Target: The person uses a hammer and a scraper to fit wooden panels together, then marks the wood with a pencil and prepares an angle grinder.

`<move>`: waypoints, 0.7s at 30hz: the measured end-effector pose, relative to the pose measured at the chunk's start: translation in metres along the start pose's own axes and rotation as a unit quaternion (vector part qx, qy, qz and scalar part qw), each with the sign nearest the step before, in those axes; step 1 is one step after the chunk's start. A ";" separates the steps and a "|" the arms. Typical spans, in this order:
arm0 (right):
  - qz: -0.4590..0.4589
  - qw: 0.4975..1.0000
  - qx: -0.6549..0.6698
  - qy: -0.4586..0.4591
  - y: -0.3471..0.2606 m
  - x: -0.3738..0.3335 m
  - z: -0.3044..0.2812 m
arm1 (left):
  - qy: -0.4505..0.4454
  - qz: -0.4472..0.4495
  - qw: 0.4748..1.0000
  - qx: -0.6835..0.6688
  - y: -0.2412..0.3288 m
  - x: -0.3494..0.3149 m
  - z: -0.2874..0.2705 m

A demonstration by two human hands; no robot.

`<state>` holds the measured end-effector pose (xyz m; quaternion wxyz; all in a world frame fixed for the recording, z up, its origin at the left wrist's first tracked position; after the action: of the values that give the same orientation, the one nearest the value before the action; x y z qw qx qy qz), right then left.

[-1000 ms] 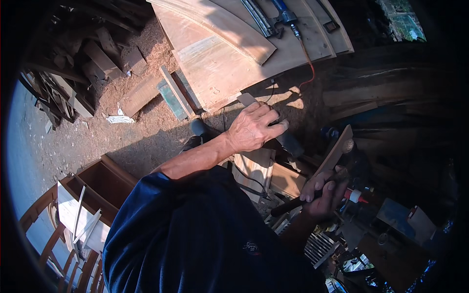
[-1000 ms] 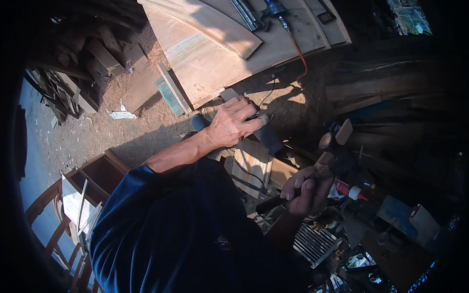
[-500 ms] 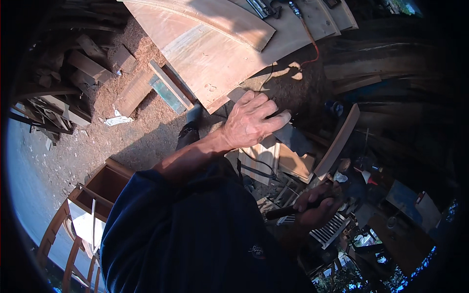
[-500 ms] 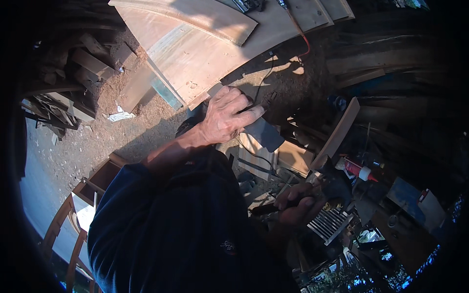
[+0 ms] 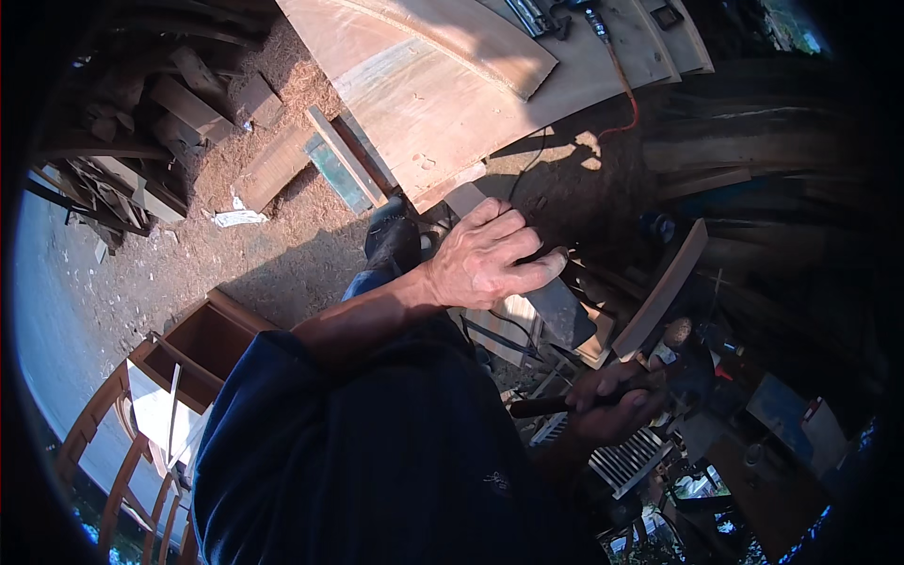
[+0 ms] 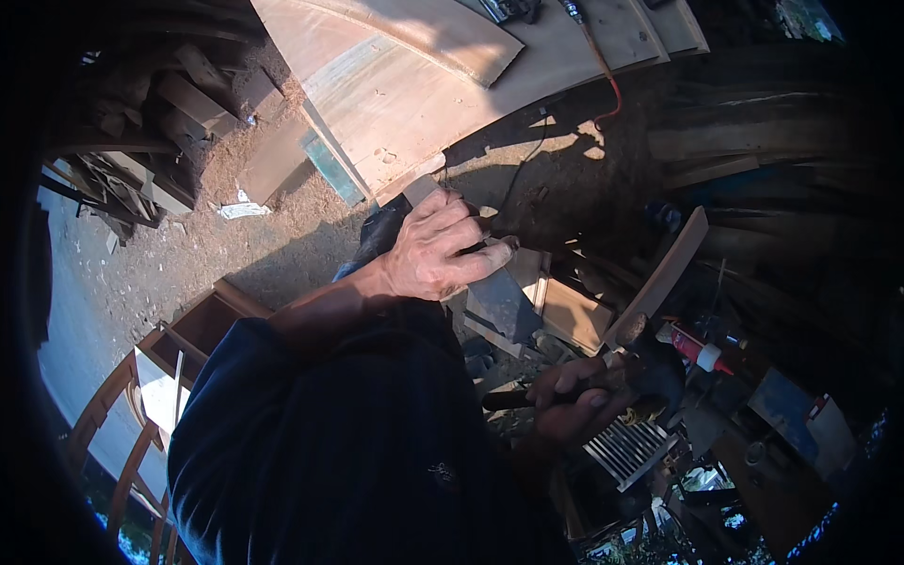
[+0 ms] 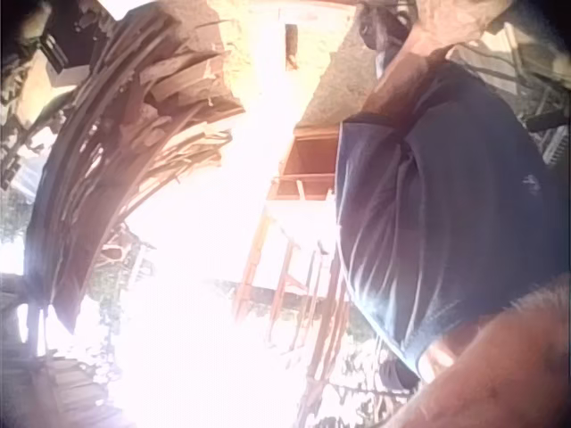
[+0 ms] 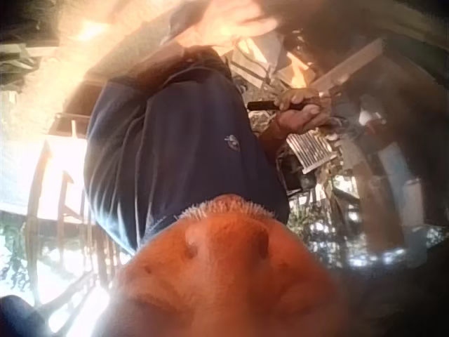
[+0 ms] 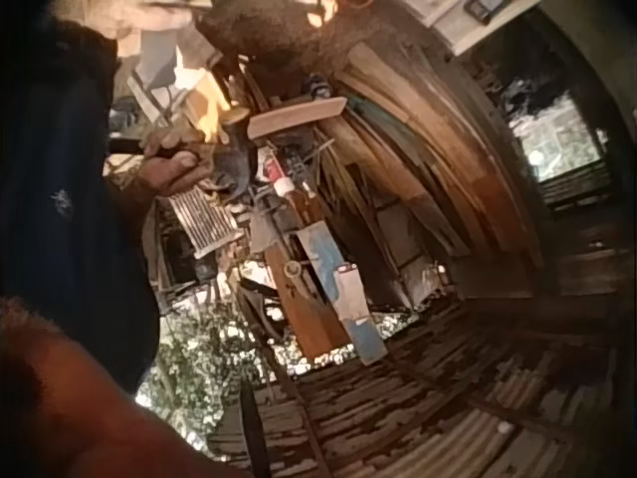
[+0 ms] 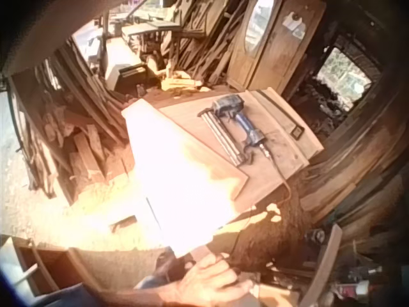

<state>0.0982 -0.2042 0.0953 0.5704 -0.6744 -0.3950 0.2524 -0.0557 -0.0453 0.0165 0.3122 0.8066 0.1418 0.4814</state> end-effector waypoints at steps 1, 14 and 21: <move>-0.006 1.000 -0.010 0.011 0.001 0.002 -0.001 | -0.003 0.010 1.000 0.004 -0.003 0.002 -0.001; -0.083 0.994 -0.057 -0.051 -0.010 -0.019 -0.007 | 0.016 0.036 0.999 -0.022 0.001 -0.005 -0.008; -0.081 0.988 -0.129 -0.027 -0.008 -0.029 -0.007 | 0.013 0.025 0.999 -0.027 -0.005 -0.007 -0.008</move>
<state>0.0852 -0.2314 0.1013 0.4865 -0.7007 -0.4931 0.1707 -0.0658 -0.0424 0.0112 0.3203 0.7948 0.1128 0.5030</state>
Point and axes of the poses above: each hand's wrist, its own x-axis towards the middle knuckle, its own z-axis out of the palm, y = z × x, the point moved 6 cm from there along x, towards the middle knuckle, and after that the axes turned 14 degrees about -x, right-handed, at the moved point
